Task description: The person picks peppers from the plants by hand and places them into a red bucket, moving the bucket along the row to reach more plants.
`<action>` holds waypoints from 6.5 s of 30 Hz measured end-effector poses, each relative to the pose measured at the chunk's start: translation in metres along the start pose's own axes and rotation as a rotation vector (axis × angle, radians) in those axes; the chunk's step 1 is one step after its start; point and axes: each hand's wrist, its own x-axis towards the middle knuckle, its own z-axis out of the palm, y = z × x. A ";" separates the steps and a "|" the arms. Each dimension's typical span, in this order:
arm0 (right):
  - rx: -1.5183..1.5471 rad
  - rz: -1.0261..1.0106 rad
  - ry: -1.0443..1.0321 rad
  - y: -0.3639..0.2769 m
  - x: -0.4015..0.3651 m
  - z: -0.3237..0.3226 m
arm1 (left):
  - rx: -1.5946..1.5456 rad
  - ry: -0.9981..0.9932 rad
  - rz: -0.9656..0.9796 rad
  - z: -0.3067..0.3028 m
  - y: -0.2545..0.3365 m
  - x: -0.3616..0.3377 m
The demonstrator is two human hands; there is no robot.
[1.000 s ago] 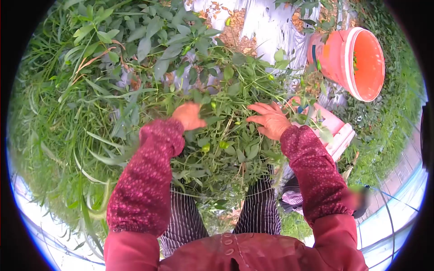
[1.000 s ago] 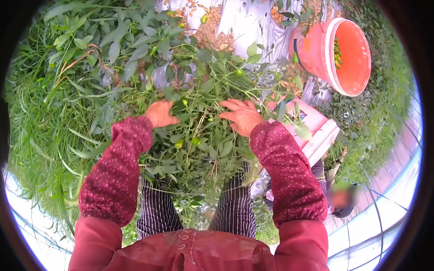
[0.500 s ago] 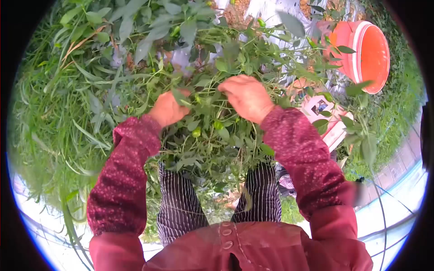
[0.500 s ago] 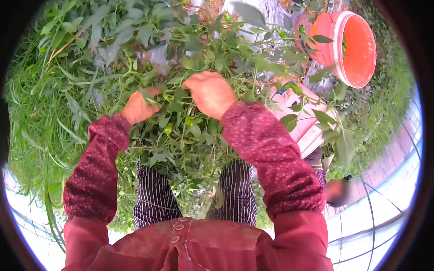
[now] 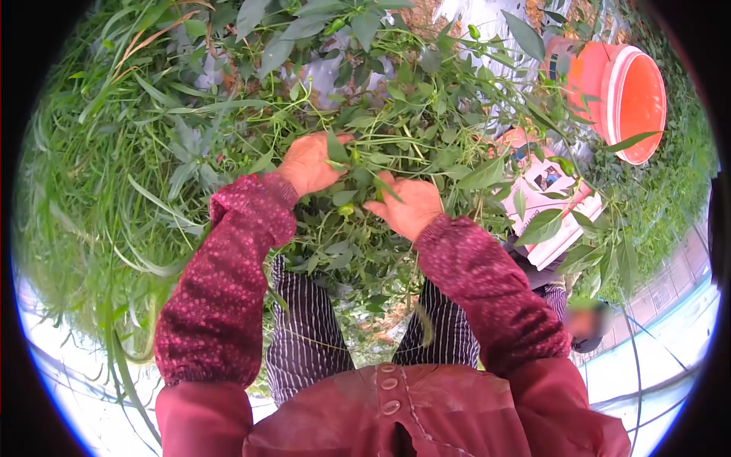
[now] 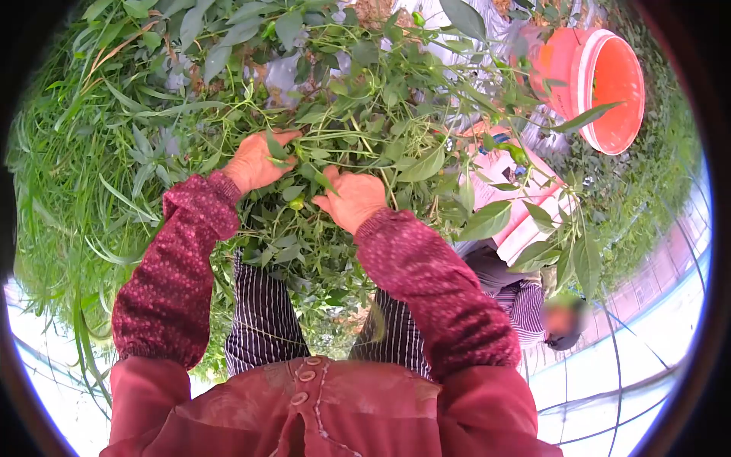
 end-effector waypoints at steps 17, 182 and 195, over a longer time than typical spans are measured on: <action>0.566 0.236 0.142 0.012 -0.071 0.009 | 0.119 0.435 0.308 -0.021 0.036 -0.027; 1.558 -0.041 -0.418 -0.079 0.065 -0.036 | 0.317 0.128 -0.437 -0.057 0.001 -0.137; 0.568 -0.366 0.111 -0.088 0.063 -0.014 | 0.742 -0.053 -0.113 -0.136 0.055 -0.044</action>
